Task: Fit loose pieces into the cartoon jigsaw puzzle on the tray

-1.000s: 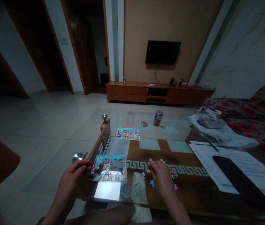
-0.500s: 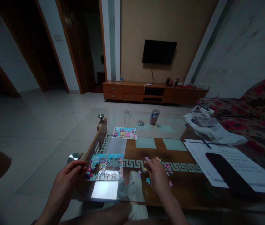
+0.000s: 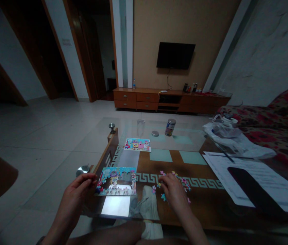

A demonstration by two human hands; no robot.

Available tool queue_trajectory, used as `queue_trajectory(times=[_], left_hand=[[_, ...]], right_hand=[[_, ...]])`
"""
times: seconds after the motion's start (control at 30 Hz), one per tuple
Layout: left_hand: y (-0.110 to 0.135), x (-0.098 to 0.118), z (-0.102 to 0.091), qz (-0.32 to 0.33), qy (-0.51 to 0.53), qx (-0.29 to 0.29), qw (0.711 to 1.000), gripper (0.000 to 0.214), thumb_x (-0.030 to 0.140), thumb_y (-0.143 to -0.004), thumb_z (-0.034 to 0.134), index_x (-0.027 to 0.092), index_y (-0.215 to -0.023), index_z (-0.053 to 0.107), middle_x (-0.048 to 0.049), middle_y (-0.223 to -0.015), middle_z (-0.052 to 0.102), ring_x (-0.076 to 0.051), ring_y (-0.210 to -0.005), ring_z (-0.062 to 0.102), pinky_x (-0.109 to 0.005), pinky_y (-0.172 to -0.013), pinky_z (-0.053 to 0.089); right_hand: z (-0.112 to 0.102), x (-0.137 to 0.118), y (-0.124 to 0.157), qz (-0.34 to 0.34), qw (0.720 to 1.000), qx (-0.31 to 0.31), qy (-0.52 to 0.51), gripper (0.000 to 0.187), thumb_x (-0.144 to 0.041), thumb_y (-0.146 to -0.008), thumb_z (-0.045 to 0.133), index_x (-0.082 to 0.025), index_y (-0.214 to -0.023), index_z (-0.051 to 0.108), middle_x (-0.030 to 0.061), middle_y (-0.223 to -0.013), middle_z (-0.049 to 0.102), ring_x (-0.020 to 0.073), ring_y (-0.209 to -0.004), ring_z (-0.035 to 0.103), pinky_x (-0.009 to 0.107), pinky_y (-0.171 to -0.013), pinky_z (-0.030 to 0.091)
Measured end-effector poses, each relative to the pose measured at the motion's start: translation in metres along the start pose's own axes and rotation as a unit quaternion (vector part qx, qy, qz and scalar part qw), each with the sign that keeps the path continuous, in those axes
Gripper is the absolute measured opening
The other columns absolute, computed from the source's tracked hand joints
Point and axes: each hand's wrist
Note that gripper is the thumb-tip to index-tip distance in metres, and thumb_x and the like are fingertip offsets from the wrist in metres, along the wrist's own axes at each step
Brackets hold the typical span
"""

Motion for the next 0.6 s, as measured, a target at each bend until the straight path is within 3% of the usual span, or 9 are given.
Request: queue_trajectory(times=[0.23, 0.6], left_hand=[[0.0017, 0.0027, 0.0039, -0.005, 0.016, 0.000, 1.000, 0.026, 0.029, -0.056, 0.074, 0.016, -0.077, 0.066, -0.0017, -0.072, 0.068, -0.013, -0.063, 0.061, -0.020, -0.054, 0.047], [0.0066, 0.0084, 0.0069, -0.003, 0.019, 0.004, 1.000, 0.028, 0.030, -0.053, 0.077, 0.015, -0.075, 0.067, -0.0034, -0.070, 0.067, -0.016, -0.061, 0.062, -0.024, -0.051, 0.050]], right_hand=[[-0.0048, 0.0023, 0.0013, -0.014, 0.999, -0.032, -0.015, 0.023, -0.018, -0.081, 0.050, -0.020, -0.096, 0.067, 0.0091, -0.102, 0.064, 0.0229, -0.099, 0.056, 0.035, -0.089, 0.040], [-0.0083, -0.0068, 0.0027, 0.002, 1.000, -0.016, 0.005, 0.013, -0.018, -0.081, 0.051, -0.019, -0.082, 0.063, 0.0087, -0.092, 0.065, 0.0235, -0.091, 0.058, 0.035, -0.083, 0.042]])
Point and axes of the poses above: each hand's wrist, its own y-axis away from the middle knuckle, its own z-axis out of the palm, x = y × z
